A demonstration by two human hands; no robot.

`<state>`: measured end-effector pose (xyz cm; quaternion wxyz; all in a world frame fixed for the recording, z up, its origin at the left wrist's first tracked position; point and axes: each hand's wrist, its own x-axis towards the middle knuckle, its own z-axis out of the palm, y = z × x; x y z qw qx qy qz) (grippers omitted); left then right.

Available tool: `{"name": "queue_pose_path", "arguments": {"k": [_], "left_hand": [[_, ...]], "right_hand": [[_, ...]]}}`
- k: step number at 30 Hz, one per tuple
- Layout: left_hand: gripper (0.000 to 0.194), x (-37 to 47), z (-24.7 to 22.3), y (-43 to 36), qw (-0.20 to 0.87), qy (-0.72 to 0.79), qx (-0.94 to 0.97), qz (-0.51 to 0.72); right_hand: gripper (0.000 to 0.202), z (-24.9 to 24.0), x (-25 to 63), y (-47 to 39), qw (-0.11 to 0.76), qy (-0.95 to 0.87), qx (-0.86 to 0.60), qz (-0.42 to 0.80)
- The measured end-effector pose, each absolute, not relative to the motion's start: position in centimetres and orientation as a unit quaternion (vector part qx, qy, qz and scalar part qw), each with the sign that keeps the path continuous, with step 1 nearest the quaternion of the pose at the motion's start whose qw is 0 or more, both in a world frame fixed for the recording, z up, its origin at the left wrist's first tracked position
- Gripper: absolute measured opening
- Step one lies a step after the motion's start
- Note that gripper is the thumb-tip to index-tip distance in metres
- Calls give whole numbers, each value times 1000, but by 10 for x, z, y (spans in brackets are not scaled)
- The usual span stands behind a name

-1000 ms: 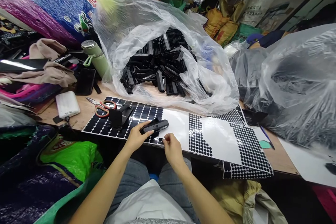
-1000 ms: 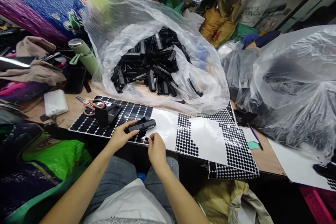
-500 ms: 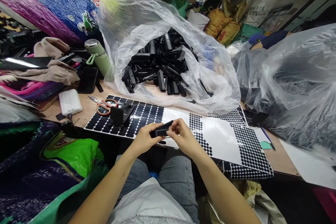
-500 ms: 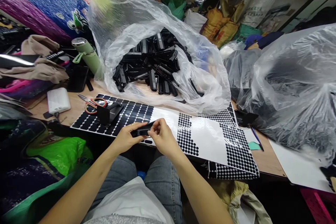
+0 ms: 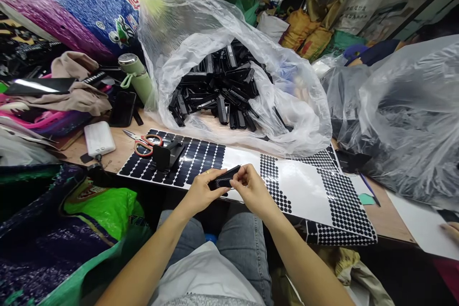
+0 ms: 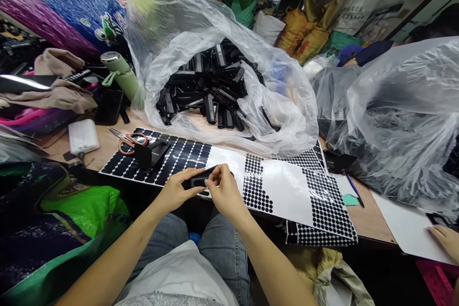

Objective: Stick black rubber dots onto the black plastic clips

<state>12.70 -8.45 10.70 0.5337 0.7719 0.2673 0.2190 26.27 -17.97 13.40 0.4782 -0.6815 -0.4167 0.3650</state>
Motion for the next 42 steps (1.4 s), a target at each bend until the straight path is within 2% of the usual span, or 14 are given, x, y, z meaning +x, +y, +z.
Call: {"name": "queue_pose_path", "arguments": {"k": [16,20,23,25,27,29,35,42], "left_hand": [[46,129,109,-89,531,266,771,229],[45,130,106,-88,543,286,757,225],[48,131,97,-81,590,346,695,222],[50,132,89,-71,641,406,609,230],[43,133,82,-61,706,443,507,220],[34,132,78,-52,770,451,412,182],[34,134,80,-52,890,401,214,39],[36,141,80,-62,911,367,186,-26]], "right_hand": [[11,135,250,-184,463,-433,-728,260],[15,124,248,-180,459,-418,-762,185],[22,103,273,-181,429,-378,-813,110],[20,83,304,-187,390,-339,-851,94],[16,64,339,-197,332,-280,-896,87],[16,49,368,-207,315,-248,-913,79],[20,31,405,-214,326,-256,-906,89],[27,19,426,-213,336,-279,-890,132]]}}
